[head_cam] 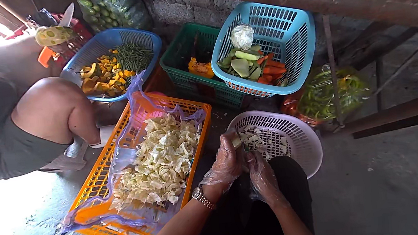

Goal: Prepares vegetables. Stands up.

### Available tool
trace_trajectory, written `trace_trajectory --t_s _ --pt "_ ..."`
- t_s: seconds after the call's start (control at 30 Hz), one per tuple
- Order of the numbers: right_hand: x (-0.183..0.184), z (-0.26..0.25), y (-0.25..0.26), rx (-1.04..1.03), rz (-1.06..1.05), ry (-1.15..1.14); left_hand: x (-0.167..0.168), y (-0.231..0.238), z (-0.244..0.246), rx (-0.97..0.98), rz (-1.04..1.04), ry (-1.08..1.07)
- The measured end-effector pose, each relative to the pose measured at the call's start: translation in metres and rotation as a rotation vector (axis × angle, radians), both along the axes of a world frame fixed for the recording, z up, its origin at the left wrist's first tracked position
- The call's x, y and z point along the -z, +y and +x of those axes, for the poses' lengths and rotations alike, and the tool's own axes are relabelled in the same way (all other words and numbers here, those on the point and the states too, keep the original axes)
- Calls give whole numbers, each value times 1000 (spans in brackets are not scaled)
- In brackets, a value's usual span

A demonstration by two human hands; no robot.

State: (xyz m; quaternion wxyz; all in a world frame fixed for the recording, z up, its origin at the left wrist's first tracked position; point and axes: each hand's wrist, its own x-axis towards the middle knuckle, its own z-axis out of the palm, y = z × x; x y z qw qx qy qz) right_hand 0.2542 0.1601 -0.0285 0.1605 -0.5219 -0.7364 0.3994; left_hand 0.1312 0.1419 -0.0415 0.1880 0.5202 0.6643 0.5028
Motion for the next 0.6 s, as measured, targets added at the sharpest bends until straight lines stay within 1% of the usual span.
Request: trace_trajectory --t_s 0.1,0.2,0.3,0.37,0.43,0.5,0.6 --pt "3 -2 2 26 3 18 3 0 1 16 32 60" --pt "2 0 1 38 1 5 0 -1 -3 98 37 31" --pt "-3 0 2 33 0 -25 -4 -1 -7 155 73 54" --pt "-4 -1 0 29 -20 -14 -7 -2 -5 118 37 62" --pt "0 0 -8 40 -23 4 -3 -4 -2 84 20 75" --pt "3 0 -15 69 -28 13 -2 -5 0 85 5 87" --pt "8 -2 -13 87 -28 13 -12 -7 2 121 -141 133"
